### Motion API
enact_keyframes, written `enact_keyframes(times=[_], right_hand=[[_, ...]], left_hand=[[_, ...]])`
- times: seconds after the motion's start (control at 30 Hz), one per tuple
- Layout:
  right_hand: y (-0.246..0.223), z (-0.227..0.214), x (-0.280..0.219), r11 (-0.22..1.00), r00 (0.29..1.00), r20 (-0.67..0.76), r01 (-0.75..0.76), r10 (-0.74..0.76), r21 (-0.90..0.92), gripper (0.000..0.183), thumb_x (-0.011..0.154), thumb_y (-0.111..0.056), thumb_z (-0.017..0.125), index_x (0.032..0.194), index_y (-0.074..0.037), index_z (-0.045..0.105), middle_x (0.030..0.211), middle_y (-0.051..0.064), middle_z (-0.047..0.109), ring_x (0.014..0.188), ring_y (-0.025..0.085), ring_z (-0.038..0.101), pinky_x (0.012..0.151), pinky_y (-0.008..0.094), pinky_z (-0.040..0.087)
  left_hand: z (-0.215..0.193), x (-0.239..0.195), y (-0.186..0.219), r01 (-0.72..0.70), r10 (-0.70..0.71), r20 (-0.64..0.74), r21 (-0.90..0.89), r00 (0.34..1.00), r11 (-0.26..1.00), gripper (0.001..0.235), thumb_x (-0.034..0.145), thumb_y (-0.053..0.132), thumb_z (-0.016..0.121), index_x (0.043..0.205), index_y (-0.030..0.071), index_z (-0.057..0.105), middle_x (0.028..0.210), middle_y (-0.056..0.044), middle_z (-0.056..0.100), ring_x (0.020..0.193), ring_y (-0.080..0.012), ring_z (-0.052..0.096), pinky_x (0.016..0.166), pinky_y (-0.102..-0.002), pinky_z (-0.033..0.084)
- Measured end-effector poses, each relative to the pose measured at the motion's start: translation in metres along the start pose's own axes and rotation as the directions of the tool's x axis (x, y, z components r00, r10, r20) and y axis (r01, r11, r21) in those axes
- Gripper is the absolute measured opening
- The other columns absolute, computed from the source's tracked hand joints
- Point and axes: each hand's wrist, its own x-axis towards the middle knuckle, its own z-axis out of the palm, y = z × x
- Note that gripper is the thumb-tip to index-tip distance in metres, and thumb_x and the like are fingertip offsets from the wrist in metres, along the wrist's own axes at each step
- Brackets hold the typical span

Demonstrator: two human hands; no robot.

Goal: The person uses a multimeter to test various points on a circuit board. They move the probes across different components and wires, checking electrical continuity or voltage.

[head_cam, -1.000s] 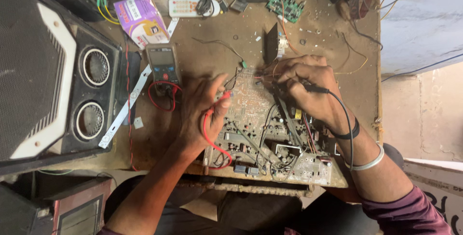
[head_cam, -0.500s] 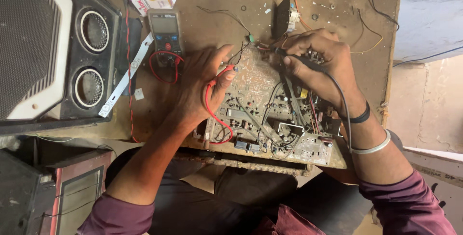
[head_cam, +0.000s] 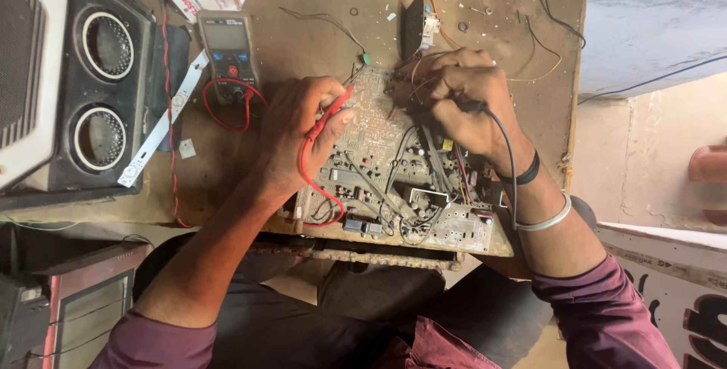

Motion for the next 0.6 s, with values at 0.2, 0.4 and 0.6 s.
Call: enact_keyframes(times=[0.2,0.4,0.6], right_hand=[[-0.001,-0.002,0.003,0.997,0.999,0.029,-0.024,0.022,0.074,0.006,0.078,-0.004,0.063,0.074,0.001,0.061,0.102,0.021,0.070,0.108,0.032,0.069,0.092,0.042,0.051],[-0.009,-0.002,0.009,0.958,0.969,-0.007,-0.242,0.246,0.154,0.009,0.082,-0.011,0.067,0.085,-0.003,0.070,0.092,0.014,0.072,0.091,0.025,0.071,0.085,0.034,0.056],[-0.017,-0.005,0.014,1.000,0.998,0.059,0.030,-0.031,0.005,0.020,0.095,-0.013,0.073,0.112,-0.002,0.076,0.115,0.010,0.077,0.117,0.031,0.065,0.102,0.039,0.050]], left_hand=[[-0.003,0.002,0.000,-0.038,0.036,0.046,0.042,0.998,0.998,0.029,0.092,0.011,0.082,0.113,0.008,0.062,0.101,-0.007,0.067,0.094,-0.0307,0.064,0.088,-0.043,0.048],[0.000,0.004,0.001,-0.080,0.075,0.060,0.095,0.995,0.992,0.035,0.089,0.008,0.078,0.121,0.008,0.067,0.100,-0.007,0.069,0.099,-0.0286,0.062,0.092,-0.044,0.044],[0.010,0.001,0.000,-0.057,0.049,0.065,0.126,0.997,0.990,0.038,0.090,0.008,0.075,0.127,0.006,0.067,0.108,-0.010,0.069,0.108,-0.0295,0.061,0.099,-0.043,0.045]])
